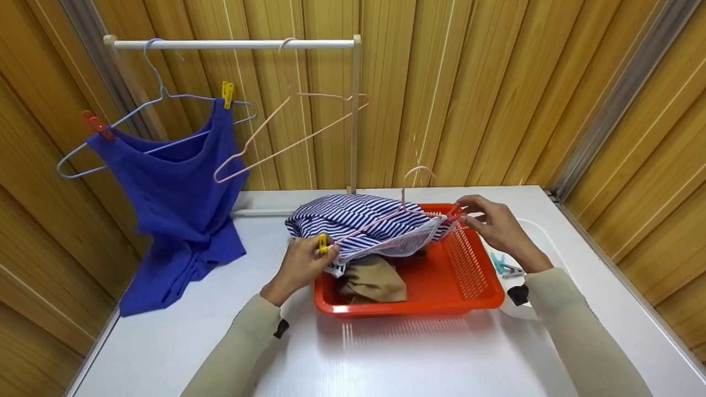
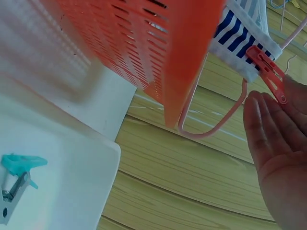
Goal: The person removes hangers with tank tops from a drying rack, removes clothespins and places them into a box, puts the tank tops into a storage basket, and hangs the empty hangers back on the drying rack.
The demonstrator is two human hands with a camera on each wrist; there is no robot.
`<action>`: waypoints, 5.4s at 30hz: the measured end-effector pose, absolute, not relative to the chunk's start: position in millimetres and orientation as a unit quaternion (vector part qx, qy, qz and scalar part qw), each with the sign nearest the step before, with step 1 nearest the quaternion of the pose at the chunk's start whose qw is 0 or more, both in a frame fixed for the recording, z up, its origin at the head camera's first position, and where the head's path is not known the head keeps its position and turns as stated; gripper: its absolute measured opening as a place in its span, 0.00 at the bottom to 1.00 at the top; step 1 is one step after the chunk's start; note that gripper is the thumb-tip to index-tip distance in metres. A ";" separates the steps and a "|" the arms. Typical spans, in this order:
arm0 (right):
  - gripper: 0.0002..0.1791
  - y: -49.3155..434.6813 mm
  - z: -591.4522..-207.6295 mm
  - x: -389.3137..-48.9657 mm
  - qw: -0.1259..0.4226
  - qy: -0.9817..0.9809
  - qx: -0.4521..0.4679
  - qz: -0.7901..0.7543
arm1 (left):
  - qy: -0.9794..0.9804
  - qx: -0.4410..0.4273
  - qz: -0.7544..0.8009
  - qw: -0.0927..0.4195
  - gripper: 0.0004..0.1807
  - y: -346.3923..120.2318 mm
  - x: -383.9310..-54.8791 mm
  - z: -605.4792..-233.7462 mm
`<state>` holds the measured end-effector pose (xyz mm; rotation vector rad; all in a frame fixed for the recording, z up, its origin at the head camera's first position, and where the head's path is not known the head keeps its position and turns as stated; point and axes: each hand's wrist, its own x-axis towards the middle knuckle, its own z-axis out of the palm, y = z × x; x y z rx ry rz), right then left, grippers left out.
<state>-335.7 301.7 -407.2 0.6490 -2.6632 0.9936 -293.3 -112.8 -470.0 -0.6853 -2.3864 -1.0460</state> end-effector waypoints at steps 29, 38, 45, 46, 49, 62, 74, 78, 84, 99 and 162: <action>0.15 316.1 -391.0 -330.3 0.252 -0.897 0.162 0.324 | -0.866 -0.250 -0.373 0.222 0.11 -112.2 -292.0 -467.8; 0.22 355.7 -401.5 -328.6 0.177 -0.943 0.107 0.260 | -0.871 -0.248 -0.379 0.189 0.14 -115.1 -293.6 -468.4; 0.21 381.5 -421.7 -333.2 0.050 -0.973 0.083 0.208 | -0.878 -0.261 -0.363 0.169 0.15 -116.1 -293.4 -466.4; 0.21 383.6 -424.6 -334.2 0.034 -0.976 0.082 0.197 | -0.879 -0.262 -0.362 0.168 0.15 -116.0 -293.4 -466.3; 0.20 387.8 -432.2 -336.3 -0.001 -0.982 0.090 0.164 | -0.878 -0.265 -0.362 0.168 0.15 -115.8 -293.4 -466.4; 0.28 384.6 -429.3 -337.3 -0.038 -0.988 0.098 0.112 | -0.881 -0.265 -0.355 0.166 0.15 -115.9 -295.0 -467.9; 0.21 325.4 -363.3 -303.5 0.088 -0.979 0.163 0.089 | -0.880 -0.265 -0.357 0.169 0.15 -115.9 -296.4 -468.1; 0.18 295.0 -344.5 -286.7 0.136 -0.965 0.204 0.094 | -0.883 -0.262 -0.353 0.167 0.15 -115.7 -294.7 -467.1; 0.16 245.0 -320.0 -263.7 0.175 -0.943 0.257 0.116 | -0.884 -0.255 -0.356 0.161 0.16 -115.0 -294.2 -467.9; 0.17 126.6 -317.0 -260.7 0.138 -0.883 0.413 0.176 | -0.880 -0.264 -0.358 0.167 0.15 -115.2 -294.3 -466.4; 0.15 187.7 -312.5 -267.7 0.285 -0.851 0.360 0.253 | -0.878 -0.264 -0.361 0.171 0.13 -115.2 -297.6 -468.9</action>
